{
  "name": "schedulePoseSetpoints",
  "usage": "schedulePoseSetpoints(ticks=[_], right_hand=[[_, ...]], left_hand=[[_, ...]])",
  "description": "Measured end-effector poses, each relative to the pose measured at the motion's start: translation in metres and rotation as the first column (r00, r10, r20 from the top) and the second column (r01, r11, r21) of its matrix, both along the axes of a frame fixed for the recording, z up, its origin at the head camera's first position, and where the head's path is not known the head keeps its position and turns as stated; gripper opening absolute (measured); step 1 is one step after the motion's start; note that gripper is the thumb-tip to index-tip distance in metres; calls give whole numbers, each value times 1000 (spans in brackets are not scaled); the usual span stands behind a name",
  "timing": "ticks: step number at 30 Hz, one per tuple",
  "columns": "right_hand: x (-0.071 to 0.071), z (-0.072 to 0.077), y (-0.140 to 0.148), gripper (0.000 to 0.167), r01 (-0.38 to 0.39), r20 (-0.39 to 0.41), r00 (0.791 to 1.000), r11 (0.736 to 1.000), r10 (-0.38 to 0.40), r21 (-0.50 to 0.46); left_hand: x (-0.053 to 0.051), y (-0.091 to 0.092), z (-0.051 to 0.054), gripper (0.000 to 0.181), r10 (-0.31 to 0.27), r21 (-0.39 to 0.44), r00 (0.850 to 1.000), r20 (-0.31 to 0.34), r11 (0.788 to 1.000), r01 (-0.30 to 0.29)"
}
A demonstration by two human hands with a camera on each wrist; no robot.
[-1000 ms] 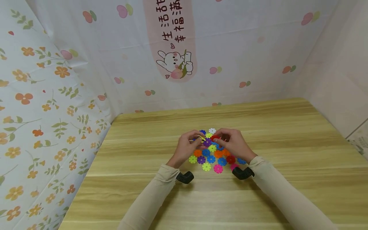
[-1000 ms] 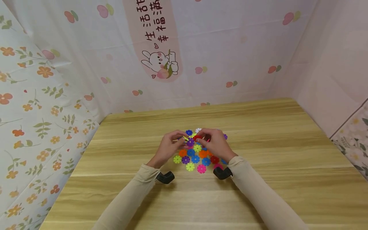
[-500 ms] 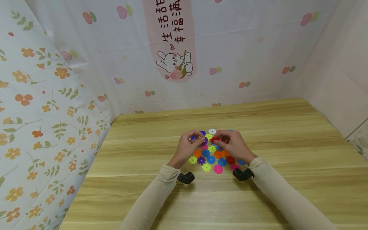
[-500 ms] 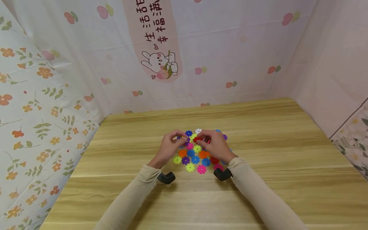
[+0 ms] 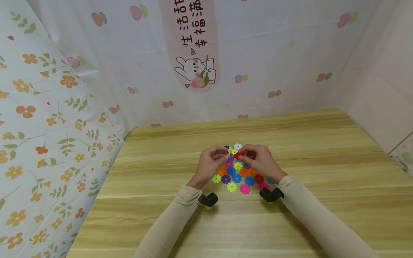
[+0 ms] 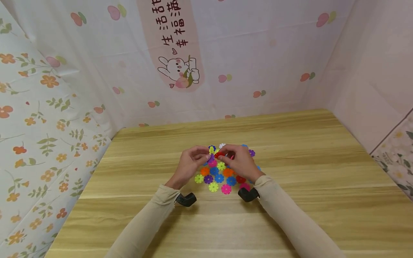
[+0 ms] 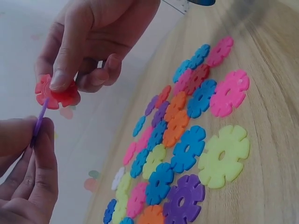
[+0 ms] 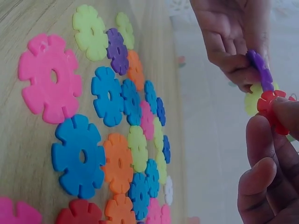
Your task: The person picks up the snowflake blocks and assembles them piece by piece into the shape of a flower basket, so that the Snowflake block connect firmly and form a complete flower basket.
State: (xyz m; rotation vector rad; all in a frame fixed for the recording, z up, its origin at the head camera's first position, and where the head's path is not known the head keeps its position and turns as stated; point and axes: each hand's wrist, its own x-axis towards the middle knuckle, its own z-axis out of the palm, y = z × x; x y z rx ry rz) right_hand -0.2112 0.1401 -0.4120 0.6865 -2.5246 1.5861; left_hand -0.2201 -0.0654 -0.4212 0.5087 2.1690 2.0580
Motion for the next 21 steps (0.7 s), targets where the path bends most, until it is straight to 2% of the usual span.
schedulePoseSetpoints(ticks=[3, 8, 12, 15, 19, 21], right_hand=[[-1, 0, 1, 11, 2, 6, 1000, 1000, -2, 2], [-3, -2, 3, 9, -34, 5, 999, 999, 34, 13], [-4, -3, 5, 9, -70, 24, 997, 997, 70, 9], [-4, -2, 6, 10, -75, 49, 996, 997, 75, -15], [-3, -3, 6, 11, -78, 64, 994, 993, 84, -88], [2, 4, 4, 11, -74, 49, 996, 992, 79, -100]], left_hand=[[0, 0, 0, 21, 5, -41, 1000, -1, 999, -5], [1, 0, 2, 21, -37, -66, 999, 6, 997, 37], [9, 0, 14, 20, -55, -59, 998, 24, 997, 56], [15, 1, 24, 19, -47, -54, 999, 7, 997, 47], [19, 1, 27, 19, -42, -67, 999, -22, 997, 40], [19, 1, 28, 20, -50, -64, 999, -19, 997, 49]])
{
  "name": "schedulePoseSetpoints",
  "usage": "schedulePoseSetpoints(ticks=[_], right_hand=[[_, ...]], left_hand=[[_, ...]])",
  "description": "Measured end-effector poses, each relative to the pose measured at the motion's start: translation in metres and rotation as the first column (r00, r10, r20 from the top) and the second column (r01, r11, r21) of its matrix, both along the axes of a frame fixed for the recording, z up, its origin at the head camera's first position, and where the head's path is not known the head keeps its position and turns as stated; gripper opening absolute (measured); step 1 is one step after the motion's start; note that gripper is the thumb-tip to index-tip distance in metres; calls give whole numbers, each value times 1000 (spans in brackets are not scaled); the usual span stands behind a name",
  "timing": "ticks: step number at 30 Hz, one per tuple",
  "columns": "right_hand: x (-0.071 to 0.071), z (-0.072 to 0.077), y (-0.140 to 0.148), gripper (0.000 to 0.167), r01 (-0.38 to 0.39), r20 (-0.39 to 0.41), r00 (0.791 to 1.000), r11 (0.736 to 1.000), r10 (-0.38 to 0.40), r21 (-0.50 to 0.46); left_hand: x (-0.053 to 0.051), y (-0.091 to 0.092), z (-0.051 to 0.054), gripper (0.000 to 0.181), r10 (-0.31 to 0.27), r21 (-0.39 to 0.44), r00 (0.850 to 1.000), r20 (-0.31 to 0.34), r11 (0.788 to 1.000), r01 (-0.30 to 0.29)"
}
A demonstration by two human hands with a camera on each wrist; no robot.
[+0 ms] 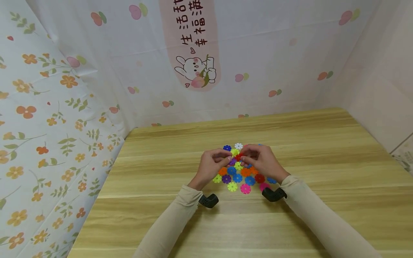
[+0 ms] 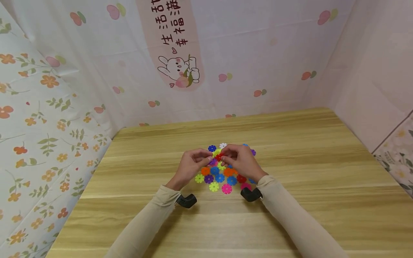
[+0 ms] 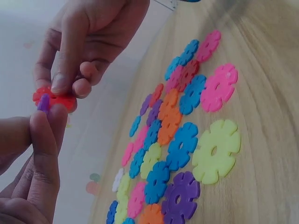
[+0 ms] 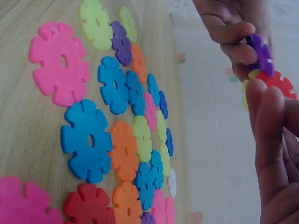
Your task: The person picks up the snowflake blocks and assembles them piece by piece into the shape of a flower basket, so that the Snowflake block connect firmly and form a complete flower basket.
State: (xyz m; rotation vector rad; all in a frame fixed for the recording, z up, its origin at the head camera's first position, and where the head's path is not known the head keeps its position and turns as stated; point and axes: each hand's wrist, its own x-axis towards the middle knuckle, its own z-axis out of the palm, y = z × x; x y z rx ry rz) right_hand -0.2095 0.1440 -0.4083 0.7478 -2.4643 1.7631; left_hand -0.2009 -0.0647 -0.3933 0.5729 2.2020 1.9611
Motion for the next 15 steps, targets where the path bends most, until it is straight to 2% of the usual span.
schedulePoseSetpoints(ticks=[5, 8, 15], right_hand=[[2, 2, -2, 9, 41, -57, 998, 999, -41, 9], [-4, -10, 0, 8, 48, -77, 996, 999, -48, -12], [-3, -14, -4, 7, 54, -106, 993, 997, -59, -48]], left_hand=[[-10, 0, -16, 22, -15, 48, 1000, 19, 999, 14], [-15, 1, -25, 21, 0, 60, 1000, 11, 998, -1], [-14, 5, -25, 15, 45, 90, 997, 57, 995, -50]])
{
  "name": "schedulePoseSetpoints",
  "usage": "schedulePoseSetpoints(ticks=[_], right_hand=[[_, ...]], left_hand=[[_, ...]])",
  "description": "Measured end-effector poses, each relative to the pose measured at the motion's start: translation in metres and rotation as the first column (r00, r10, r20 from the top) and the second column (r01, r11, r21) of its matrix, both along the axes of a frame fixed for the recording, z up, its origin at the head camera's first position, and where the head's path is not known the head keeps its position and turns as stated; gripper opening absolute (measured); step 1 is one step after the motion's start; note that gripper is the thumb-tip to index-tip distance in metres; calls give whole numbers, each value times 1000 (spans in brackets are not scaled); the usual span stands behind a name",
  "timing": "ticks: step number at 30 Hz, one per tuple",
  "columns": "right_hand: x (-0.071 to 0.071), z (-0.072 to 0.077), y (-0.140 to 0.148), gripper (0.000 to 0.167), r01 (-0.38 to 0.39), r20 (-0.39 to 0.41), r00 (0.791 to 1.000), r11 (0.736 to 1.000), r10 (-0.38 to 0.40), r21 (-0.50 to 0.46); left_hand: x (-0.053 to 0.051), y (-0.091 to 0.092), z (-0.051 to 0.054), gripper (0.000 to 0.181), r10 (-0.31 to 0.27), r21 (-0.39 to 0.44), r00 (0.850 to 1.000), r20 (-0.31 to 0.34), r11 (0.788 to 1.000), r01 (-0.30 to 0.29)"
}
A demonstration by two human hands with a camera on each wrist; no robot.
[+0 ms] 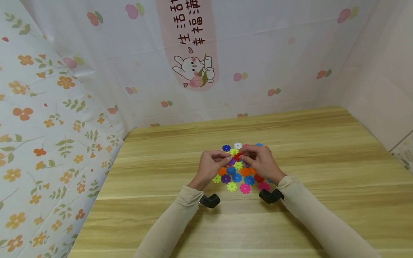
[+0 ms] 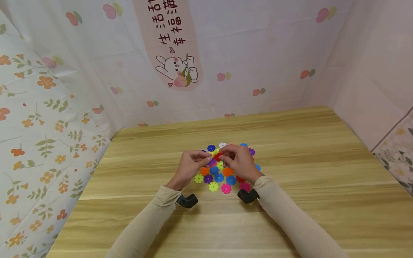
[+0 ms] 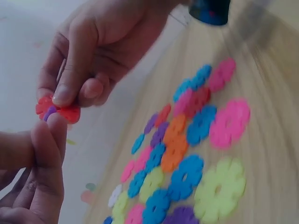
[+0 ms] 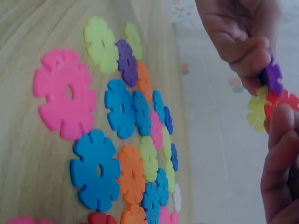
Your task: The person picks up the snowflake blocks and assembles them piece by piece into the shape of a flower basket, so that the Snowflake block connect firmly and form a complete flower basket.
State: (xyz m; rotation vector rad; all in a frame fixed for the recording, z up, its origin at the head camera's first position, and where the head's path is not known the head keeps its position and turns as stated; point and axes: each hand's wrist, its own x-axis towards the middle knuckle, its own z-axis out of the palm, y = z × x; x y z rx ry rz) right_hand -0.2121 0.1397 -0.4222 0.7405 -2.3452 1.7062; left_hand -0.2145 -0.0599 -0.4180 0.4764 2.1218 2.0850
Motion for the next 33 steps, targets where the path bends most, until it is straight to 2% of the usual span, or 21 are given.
schedulePoseSetpoints(ticks=[6, 10, 14, 19, 22, 25, 28, 33], right_hand=[[2, 1, -2, 9, 14, 12, 1000, 1000, -14, 1], [-1, 6, 0, 10, -26, 13, 1000, 998, 26, 49], [-5, 12, 5, 11, -46, 7, 999, 989, 45, 141], [-8, 19, 18, 14, -14, 6, 1000, 968, 13, 252], [-8, 21, 31, 12, -18, 17, 1000, 950, 13, 312], [-9, 20, 48, 10, -24, 10, 1000, 916, 22, 401], [-11, 16, 64, 12, -16, 6, 1000, 864, 15, 504], [-11, 7, 79, 20, -4, 55, 998, 747, -44, 665]], left_hand=[[0, 3, 3, 12, 14, 7, 999, 30, 1000, -14], [-2, -1, 5, 12, -42, -4, 996, 82, 999, 43], [-3, -5, 6, 22, -115, 1, 983, 143, 993, 116], [-4, -6, 8, 44, -183, 42, 974, 135, 983, 179], [-3, -7, 9, 49, -202, 49, 970, 136, 979, 197], [-2, -9, 7, 44, -204, 30, 967, 153, 979, 202], [-3, -12, 4, 41, -193, 16, 966, 170, 981, 194], [-4, -14, 2, 42, -157, 0, 970, 184, 987, 159]])
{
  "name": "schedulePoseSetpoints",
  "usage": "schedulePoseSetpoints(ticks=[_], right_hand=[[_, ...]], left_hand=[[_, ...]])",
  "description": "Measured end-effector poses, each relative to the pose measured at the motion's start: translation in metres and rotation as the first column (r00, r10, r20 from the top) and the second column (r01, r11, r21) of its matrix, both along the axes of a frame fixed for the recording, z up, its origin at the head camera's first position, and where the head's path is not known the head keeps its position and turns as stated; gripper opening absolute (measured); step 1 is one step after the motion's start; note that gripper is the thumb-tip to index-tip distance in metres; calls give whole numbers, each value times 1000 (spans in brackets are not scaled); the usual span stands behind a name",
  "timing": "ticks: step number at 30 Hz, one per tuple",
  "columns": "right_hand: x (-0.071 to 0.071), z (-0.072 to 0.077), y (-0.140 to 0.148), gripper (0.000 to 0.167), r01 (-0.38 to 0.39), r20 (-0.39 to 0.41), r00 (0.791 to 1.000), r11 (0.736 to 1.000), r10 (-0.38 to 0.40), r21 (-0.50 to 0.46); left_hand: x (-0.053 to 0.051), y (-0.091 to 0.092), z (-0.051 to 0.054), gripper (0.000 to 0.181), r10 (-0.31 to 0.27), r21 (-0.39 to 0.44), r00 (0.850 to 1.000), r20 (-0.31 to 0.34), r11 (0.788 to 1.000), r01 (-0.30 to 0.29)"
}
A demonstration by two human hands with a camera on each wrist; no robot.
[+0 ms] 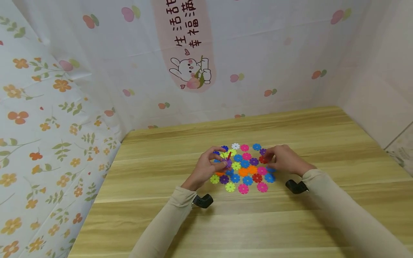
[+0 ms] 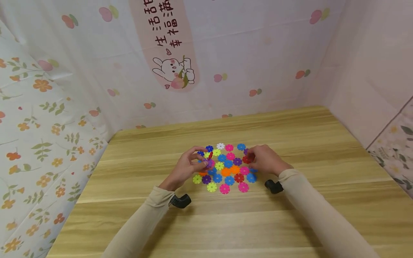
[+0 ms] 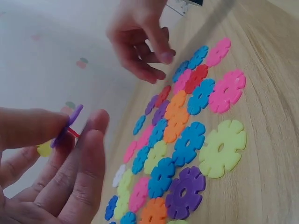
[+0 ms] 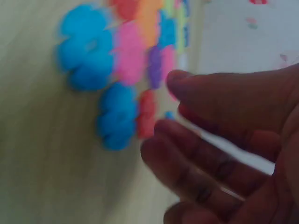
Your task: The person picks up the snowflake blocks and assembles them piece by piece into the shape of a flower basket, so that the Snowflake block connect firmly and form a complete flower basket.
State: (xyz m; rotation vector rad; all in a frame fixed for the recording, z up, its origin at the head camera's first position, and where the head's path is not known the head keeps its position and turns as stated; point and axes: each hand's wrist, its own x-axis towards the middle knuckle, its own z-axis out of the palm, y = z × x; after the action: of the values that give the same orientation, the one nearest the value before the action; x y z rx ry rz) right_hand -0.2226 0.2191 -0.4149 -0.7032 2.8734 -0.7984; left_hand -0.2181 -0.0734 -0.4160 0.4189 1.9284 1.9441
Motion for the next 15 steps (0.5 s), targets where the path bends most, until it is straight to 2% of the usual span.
schedulePoseSetpoints(ticks=[3, 6, 11, 15], right_hand=[[1, -4, 1, 25, 36, 23, 999, 994, -38, 101], [3, -7, 0, 26, 63, 17, 998, 987, -66, 146], [4, -10, -2, 23, 79, -10, 997, 988, -79, 130], [3, -12, -2, 21, 82, 32, 996, 994, -85, 76]], left_hand=[[2, 0, 3, 41, 9, -5, 1000, 10, 1000, -9], [5, 1, 10, 39, 2, 4, 1000, 17, 1000, -2], [12, 3, 20, 36, 15, 13, 1000, 3, 1000, -16], [13, 1, 21, 36, 26, 14, 1000, -11, 1000, -26]])
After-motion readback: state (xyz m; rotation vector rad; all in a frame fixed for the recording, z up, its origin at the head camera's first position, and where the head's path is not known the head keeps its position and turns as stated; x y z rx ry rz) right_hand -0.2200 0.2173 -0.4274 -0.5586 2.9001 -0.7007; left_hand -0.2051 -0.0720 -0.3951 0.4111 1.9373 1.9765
